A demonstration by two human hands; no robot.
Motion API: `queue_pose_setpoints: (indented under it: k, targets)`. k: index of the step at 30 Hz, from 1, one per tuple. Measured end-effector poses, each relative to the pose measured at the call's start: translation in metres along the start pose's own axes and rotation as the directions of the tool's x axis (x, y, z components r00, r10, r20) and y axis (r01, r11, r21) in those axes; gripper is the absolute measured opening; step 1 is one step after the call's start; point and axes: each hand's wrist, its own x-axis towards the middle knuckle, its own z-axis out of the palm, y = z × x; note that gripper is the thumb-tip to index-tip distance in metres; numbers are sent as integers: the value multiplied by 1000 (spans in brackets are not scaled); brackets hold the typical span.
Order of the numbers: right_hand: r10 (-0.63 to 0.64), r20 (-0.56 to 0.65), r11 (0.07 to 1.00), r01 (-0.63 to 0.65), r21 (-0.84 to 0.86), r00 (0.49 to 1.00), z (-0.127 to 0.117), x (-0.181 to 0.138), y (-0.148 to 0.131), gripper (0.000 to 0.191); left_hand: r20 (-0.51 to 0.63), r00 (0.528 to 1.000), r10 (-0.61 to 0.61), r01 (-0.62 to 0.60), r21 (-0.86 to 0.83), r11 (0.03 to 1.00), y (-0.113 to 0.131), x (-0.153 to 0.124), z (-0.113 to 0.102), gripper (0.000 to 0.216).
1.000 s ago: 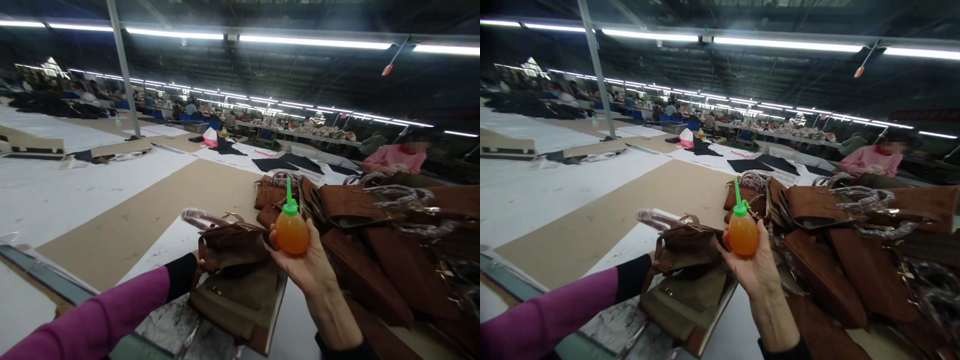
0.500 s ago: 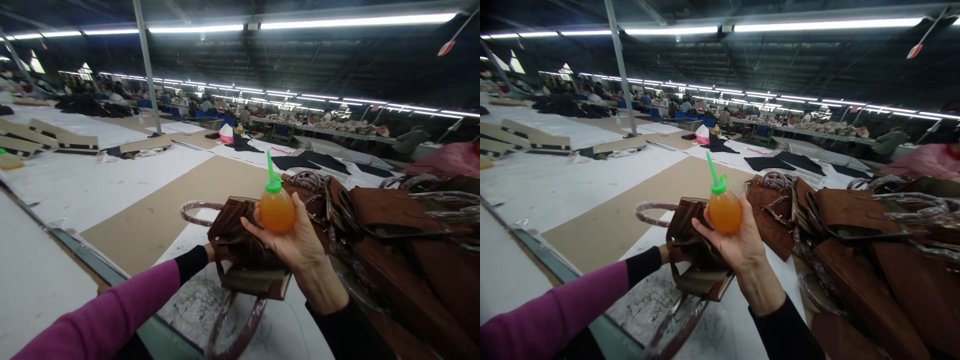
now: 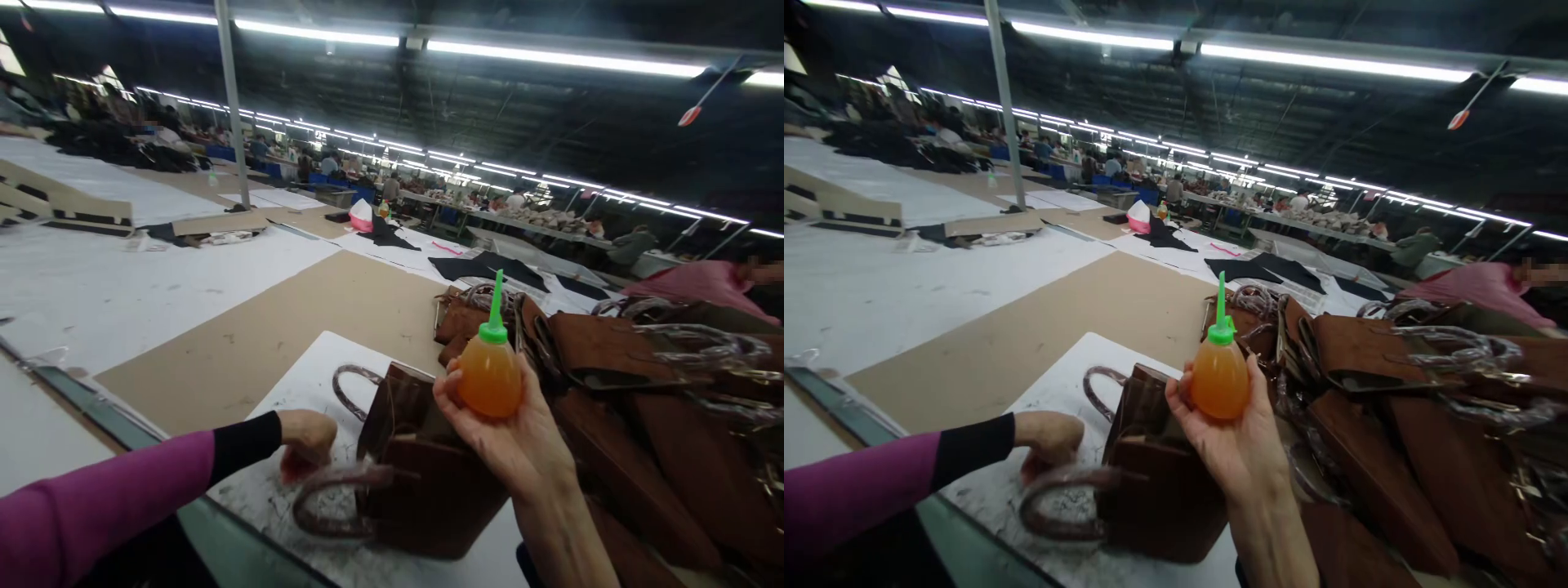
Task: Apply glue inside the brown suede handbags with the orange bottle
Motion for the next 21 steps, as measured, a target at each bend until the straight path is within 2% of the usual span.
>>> queue_pose_setpoints:
  k: [2,3,4,6,8,10,14,17,21]
  targets:
    - [39,-38,998,-37,49,998,-5,-10,5,32,47,989,-140,128,205,970,4,-16,-26,38]
    - [50,-41,996,-46,79,998,-7,-15,7,33,42,986,-160,143,266,953,14,-27,-36,37]
    - [51,-27,993,-48,110,998,-8,-19,7,34,79,987,-137,118,206,971,27,-37,-43,33]
    - [42,30,983,-47,179,999,-9,-25,7,40,172,983,67,-65,-21,998,63,-57,-45,32]
    - [32,98,972,-54,229,995,-9,-27,6,45,96,958,272,-261,-111,959,97,-70,-35,33]
    - [29,156,967,-67,248,987,-9,-27,6,47,59,935,350,-345,-77,935,120,-72,-18,36]
    - [35,226,971,-87,224,974,-14,-29,9,45,121,940,320,-324,19,946,132,-53,7,43]
    - [47,233,973,-97,208,971,-15,-34,8,45,205,938,280,-286,-4,958,132,-39,10,38]
    - [-12,230,988,-25,155,973,-12,-37,-1,46,201,946,255,-278,96,956,139,-33,16,25]
